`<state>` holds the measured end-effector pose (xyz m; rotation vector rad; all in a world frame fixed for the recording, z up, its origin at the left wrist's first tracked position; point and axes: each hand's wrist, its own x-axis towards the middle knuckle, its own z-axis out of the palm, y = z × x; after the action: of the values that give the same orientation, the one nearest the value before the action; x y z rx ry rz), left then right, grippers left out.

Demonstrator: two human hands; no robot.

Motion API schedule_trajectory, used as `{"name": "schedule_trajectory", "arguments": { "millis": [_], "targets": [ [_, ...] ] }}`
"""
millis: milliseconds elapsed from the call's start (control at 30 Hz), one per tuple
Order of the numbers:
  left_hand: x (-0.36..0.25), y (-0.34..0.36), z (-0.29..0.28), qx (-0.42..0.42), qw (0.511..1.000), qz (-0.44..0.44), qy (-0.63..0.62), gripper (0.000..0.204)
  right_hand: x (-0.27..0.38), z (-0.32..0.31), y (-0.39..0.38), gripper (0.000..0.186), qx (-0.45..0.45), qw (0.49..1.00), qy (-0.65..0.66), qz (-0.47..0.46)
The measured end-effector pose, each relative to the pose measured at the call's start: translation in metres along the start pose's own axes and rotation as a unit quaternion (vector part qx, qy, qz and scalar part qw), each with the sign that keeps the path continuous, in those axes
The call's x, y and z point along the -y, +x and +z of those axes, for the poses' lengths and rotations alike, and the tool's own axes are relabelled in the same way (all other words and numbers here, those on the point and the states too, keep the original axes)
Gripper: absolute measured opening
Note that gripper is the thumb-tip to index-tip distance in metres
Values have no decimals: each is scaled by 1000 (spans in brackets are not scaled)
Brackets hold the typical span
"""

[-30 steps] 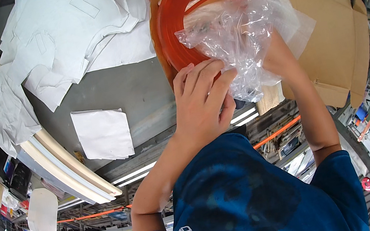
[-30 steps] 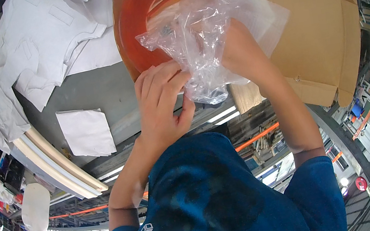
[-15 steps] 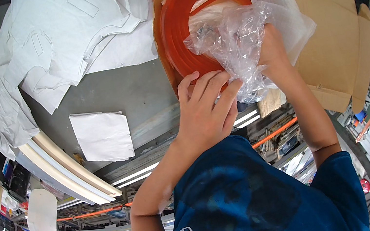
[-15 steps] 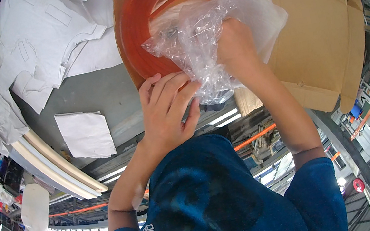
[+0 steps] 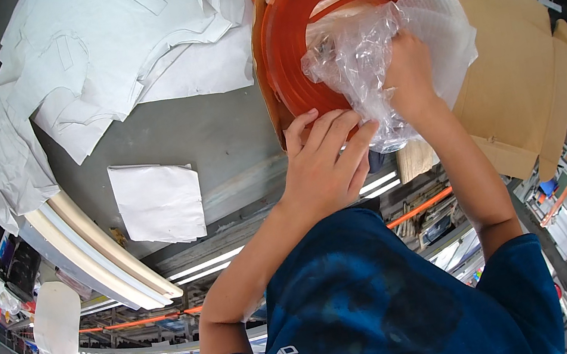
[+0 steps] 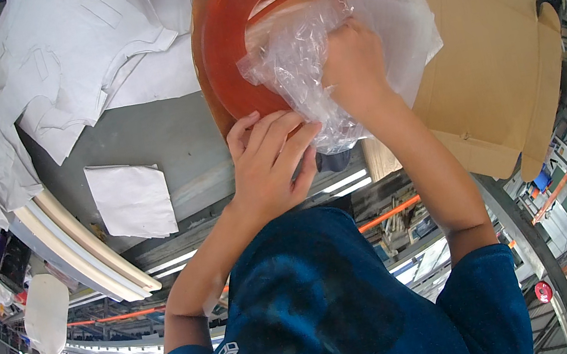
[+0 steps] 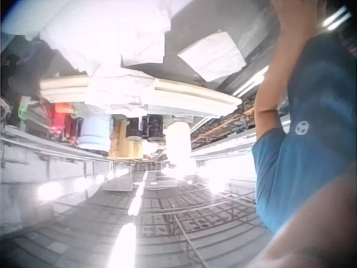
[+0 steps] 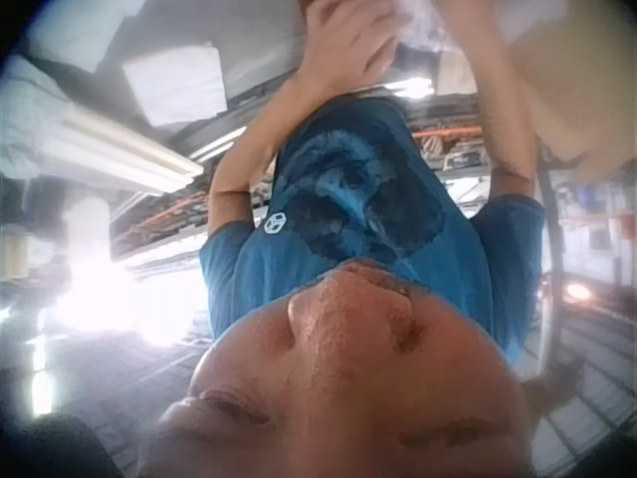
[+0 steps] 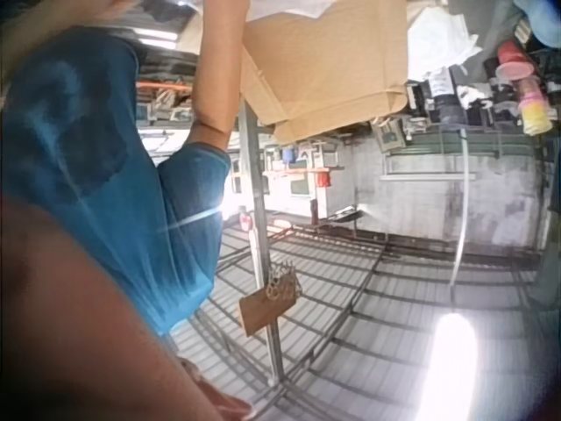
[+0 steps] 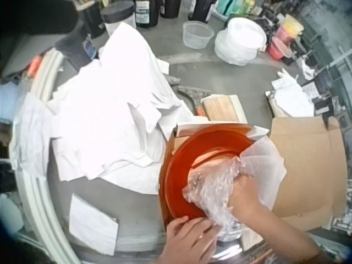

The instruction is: The person sits on the floor and uses a hacksaw to cut a small metal bracket. They pause to inspect the cut, then continue sawing. Later, they walk to a workbench, unwrap a plastic bag, and use a sanding block to smooth the cut edge of the metal piece.

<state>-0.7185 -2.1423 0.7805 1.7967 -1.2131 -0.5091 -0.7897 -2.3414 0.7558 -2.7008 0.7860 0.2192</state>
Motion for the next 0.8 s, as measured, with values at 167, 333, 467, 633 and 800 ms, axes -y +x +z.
{"name": "schedule_trajectory", "arguments": {
  "millis": [167, 333, 467, 633, 800],
  "targets": [
    [0, 2, 5, -25, 999, -10, 19, 27, -5, -30, -22, 17, -25, 972, 229, 47],
    [-2, 12, 0, -41, 999, -16, 17, 22, -8, -95, -66, 24, 35, 995, 85, 47],
    [6, 47, -21, -179, 983, -11, 31, 27, 5, -122, -99, 20, -99, 960, 252, 72],
    [-19, 100, -45, -28, 976, -3, 214, 59, 12, -136, -132, 15, -121, 875, 442, 155],
    [-109, 69, -55, -24, 989, 137, 50, 59, 25, -154, -157, 16, -173, 898, 395, 88]
  ]
}}
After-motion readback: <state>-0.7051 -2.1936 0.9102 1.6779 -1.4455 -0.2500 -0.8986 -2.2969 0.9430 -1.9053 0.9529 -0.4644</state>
